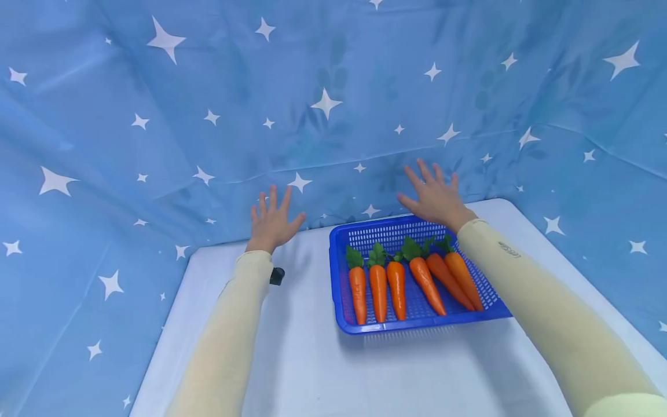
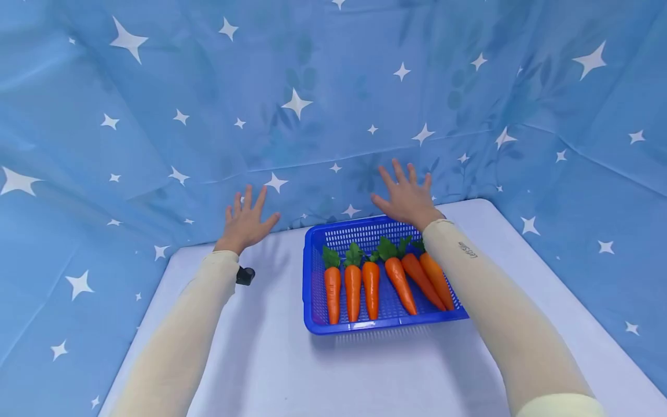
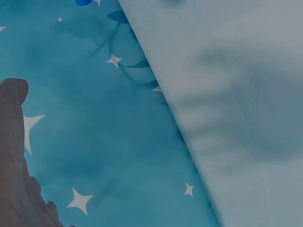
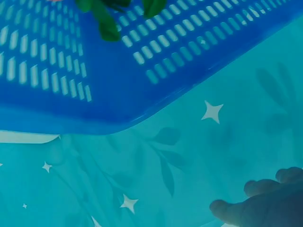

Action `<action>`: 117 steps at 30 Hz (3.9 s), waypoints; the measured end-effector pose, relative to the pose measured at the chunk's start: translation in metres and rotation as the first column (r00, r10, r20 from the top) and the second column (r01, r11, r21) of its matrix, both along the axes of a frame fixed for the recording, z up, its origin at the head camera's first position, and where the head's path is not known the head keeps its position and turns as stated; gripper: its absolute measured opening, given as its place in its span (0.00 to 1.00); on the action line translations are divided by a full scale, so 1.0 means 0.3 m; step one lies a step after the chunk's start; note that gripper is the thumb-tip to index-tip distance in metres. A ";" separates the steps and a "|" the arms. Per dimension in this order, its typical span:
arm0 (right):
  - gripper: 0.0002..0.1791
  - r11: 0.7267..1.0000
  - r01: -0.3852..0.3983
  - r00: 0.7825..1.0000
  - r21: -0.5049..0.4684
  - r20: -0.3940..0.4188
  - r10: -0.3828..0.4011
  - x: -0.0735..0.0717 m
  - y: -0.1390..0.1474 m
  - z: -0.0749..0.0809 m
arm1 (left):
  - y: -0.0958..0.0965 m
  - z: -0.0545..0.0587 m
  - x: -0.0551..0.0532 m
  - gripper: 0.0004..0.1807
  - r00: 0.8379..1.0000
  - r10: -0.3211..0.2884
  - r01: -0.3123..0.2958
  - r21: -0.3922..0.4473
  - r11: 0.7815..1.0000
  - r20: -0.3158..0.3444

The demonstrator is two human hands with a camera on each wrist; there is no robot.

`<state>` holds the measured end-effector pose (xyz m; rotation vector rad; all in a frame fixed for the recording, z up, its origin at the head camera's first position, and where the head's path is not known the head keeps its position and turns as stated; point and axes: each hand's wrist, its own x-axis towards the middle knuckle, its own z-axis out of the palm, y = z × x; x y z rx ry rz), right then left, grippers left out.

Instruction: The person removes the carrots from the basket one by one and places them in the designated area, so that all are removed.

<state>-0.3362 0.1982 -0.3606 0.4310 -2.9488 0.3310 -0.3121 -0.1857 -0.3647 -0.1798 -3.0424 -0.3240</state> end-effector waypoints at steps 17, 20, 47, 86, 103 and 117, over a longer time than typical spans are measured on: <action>0.43 0.988 -0.098 0.986 -0.117 0.125 0.113 0.202 0.272 -0.036 | -0.016 -0.005 -0.007 0.43 1.000 0.001 -0.001 0.011 1.000 0.012; 0.43 0.984 -0.085 0.984 -0.155 0.143 0.108 0.251 0.323 -0.050 | -0.023 -0.008 -0.006 0.43 1.000 -0.002 0.001 0.016 1.000 0.015; 0.42 0.891 0.033 0.981 -0.452 0.187 0.058 0.590 0.356 -0.326 | -0.042 -0.042 0.006 0.44 0.999 0.009 -0.009 0.019 1.000 0.031; 0.44 0.914 0.058 0.982 -0.401 0.186 0.019 0.605 0.381 -0.325 | 0.359 0.094 0.124 0.48 0.963 -0.170 -0.073 0.808 0.584 0.210; 0.42 0.904 0.044 0.986 -0.425 0.166 0.030 0.590 0.364 -0.336 | 0.446 -0.051 0.171 0.45 0.931 -0.124 -0.203 0.771 0.603 0.342; 0.40 0.895 0.038 0.988 -0.444 0.153 0.034 0.595 0.366 -0.341 | 0.511 -0.139 0.192 0.43 0.880 -0.054 -0.337 0.701 0.629 0.472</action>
